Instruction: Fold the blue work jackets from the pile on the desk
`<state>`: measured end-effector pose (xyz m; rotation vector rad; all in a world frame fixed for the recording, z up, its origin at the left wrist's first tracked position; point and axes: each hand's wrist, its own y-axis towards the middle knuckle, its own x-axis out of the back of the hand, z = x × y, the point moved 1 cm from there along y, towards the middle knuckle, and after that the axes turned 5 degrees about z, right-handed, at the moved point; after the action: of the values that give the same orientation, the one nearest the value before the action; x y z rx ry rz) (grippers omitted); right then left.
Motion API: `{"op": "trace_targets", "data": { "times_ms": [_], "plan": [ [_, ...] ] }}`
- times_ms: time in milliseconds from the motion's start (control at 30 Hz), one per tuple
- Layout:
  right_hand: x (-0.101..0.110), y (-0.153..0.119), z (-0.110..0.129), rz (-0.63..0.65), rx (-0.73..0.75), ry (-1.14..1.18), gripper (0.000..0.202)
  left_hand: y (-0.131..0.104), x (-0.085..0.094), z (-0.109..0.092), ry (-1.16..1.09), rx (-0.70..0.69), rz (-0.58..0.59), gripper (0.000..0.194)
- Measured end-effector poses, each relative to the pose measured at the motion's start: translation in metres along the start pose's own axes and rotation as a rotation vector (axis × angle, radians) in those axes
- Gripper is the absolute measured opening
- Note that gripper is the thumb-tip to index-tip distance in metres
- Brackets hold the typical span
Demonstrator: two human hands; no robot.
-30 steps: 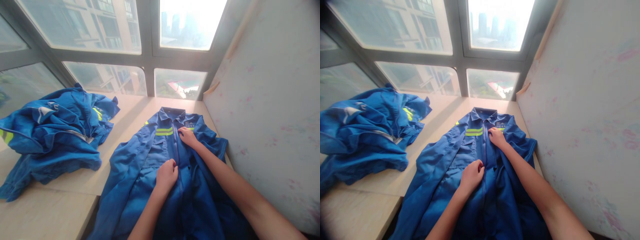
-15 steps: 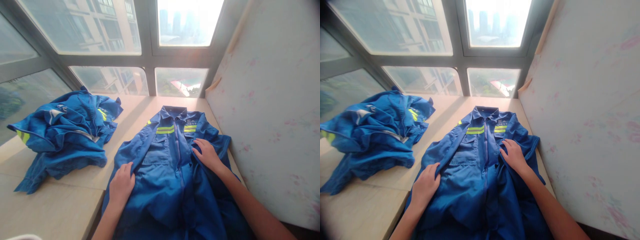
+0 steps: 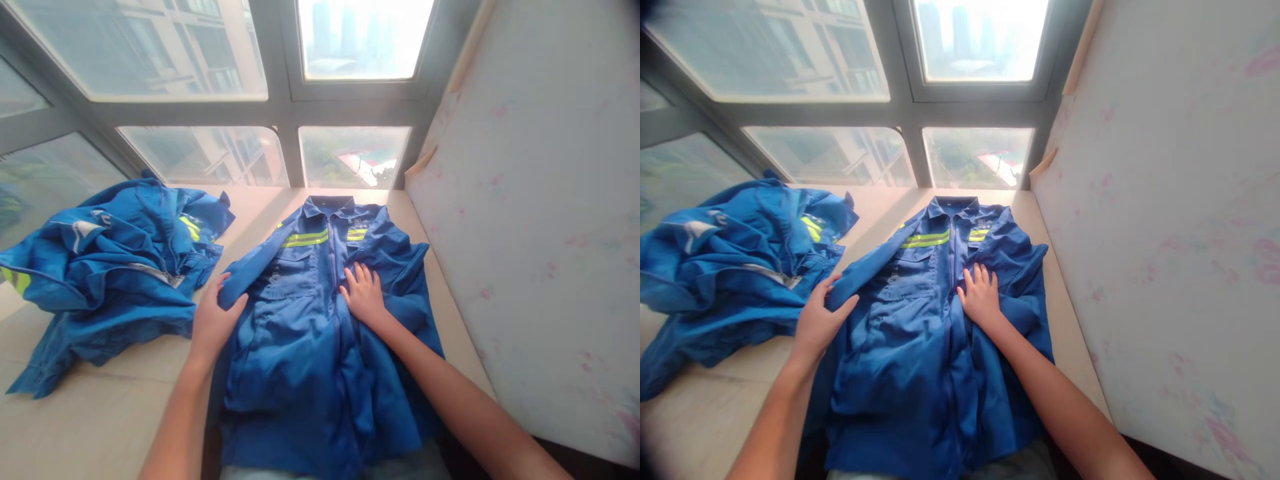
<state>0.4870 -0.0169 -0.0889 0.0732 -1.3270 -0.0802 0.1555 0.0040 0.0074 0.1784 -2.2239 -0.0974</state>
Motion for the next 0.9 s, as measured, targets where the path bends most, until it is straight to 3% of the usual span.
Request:
{"op": "trace_targets", "data": {
  "times_ms": [100,233,400,567,700,833,900],
  "plan": [
    [-0.003,0.042,-0.002,-0.014,-0.026,0.021,0.050,0.009,-0.006,-0.004,0.028,-0.076,0.094,0.080],
    [-0.009,0.088,-0.010,-0.058,-0.050,0.027,0.048,0.001,-0.009,0.009,0.224,0.082,0.247,0.080],
    [-0.015,0.118,-0.020,-0.086,-0.130,0.025,0.048,-0.046,0.009,0.035,0.382,0.180,0.397,0.058],
    [-0.020,0.125,-0.022,-0.064,-0.162,0.023,0.050,-0.096,0.024,0.047,0.194,0.181,0.435,0.056],
    [-0.019,0.118,-0.024,-0.045,-0.130,0.019,0.049,-0.108,0.034,0.034,0.060,0.211,0.280,0.056],
    [-0.011,0.101,-0.031,0.015,-0.093,0.033,0.050,-0.108,0.052,0.001,0.072,0.233,-0.155,0.051],
    [-0.005,0.089,-0.036,0.033,-0.084,0.045,0.053,-0.115,0.053,-0.017,0.095,0.167,-0.304,0.049]
  ]
}}
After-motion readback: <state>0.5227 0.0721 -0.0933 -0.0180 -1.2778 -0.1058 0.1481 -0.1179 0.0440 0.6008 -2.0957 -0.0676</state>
